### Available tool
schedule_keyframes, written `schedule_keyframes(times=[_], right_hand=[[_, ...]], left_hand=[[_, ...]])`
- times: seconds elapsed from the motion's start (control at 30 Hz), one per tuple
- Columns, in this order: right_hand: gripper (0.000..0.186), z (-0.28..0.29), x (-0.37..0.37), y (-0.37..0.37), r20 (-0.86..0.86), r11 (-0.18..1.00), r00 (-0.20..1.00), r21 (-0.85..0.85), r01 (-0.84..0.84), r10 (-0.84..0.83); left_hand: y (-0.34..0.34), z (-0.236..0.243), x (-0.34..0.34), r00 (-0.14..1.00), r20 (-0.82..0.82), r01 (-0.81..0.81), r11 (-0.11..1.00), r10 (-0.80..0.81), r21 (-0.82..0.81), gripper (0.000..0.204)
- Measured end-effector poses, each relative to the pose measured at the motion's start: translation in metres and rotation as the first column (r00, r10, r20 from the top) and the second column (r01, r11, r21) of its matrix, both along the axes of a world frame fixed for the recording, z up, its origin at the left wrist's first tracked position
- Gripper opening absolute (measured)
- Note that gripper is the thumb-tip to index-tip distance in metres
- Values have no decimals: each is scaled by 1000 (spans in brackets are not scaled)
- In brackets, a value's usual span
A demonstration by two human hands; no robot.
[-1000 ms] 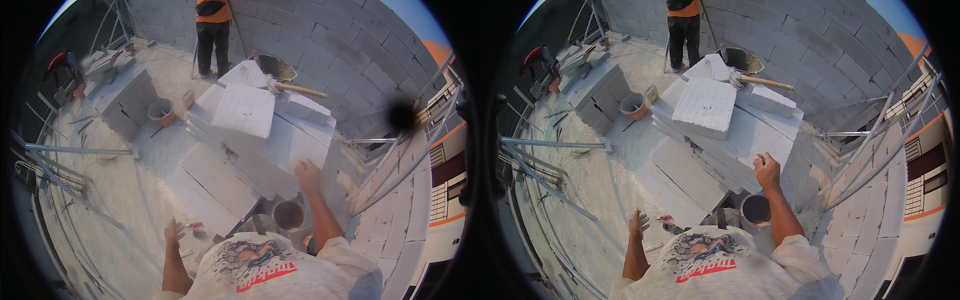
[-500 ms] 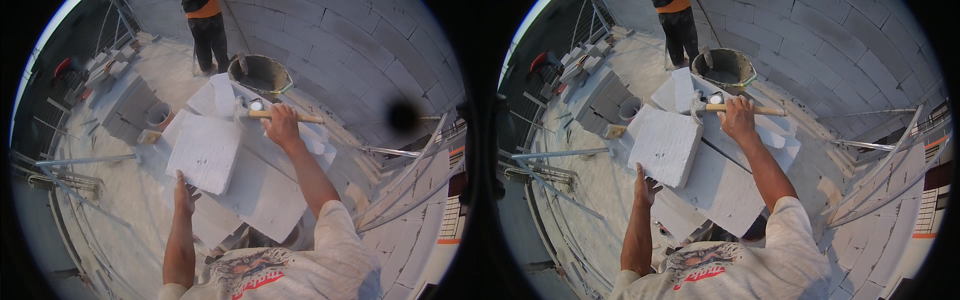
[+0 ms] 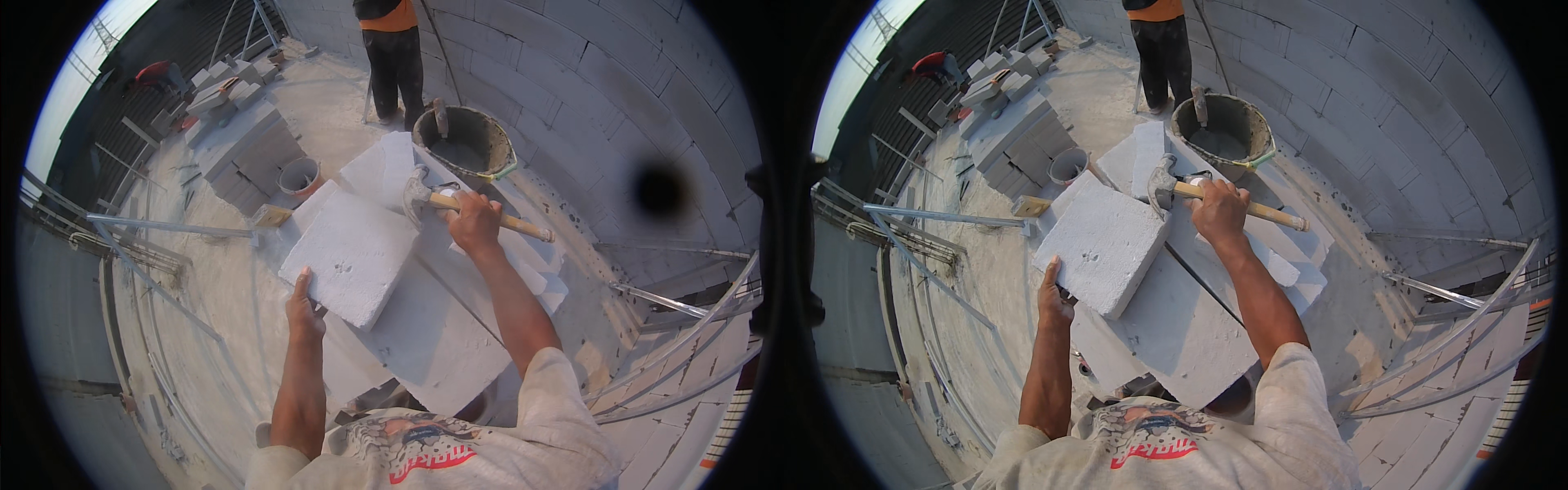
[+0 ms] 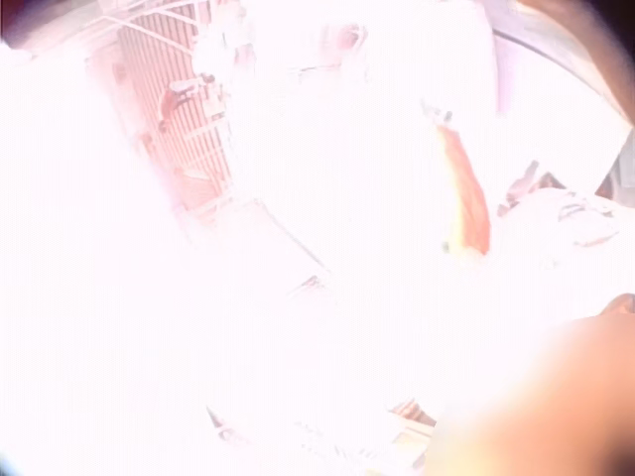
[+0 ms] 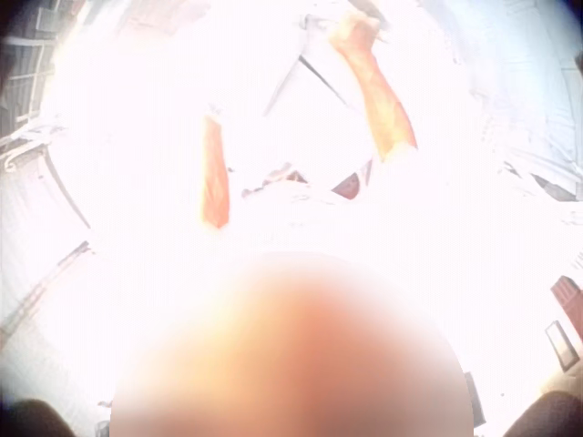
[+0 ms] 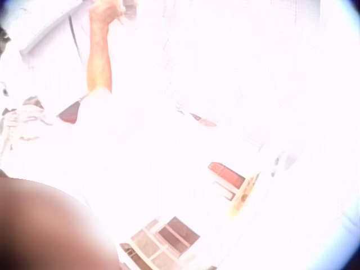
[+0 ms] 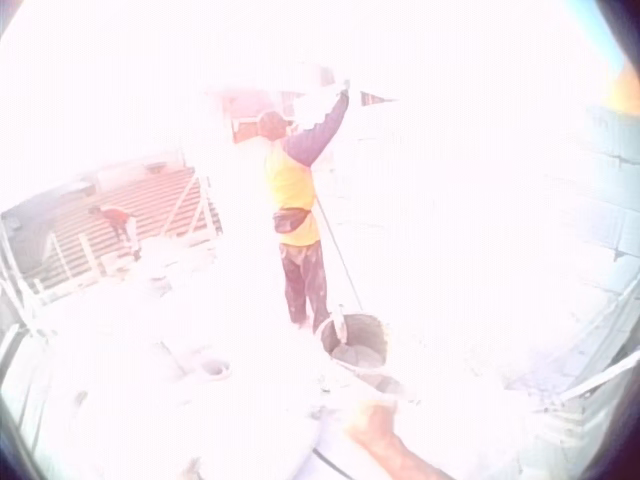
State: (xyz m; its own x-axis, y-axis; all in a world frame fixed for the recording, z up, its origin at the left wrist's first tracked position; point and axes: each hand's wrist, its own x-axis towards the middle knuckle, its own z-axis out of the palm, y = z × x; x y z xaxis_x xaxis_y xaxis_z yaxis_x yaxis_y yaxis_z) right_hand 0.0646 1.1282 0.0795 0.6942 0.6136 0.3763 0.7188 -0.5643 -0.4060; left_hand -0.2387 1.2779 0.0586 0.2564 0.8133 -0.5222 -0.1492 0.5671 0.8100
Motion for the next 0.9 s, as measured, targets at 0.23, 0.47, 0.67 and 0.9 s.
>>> schedule_keyframes(times=[0.23,0.47,0.67,0.9], right_hand=[[22,29,12,94,35,997,997,48,63,-65],[32,11,6,93,172,993,984,-114,-17,36],[47,28,-72,30,18,946,964,187,-264,265],[85,9,-174,-59,-33,726,728,118,-678,685]], left_hand=[[-22,2,-13,998,14,-60,997,60,-48,66],[-28,7,-35,997,1,-81,996,81,-27,59],[-28,4,-66,998,-33,-59,997,58,-40,61],[-28,17,-106,997,-43,65,998,-66,-9,73]])
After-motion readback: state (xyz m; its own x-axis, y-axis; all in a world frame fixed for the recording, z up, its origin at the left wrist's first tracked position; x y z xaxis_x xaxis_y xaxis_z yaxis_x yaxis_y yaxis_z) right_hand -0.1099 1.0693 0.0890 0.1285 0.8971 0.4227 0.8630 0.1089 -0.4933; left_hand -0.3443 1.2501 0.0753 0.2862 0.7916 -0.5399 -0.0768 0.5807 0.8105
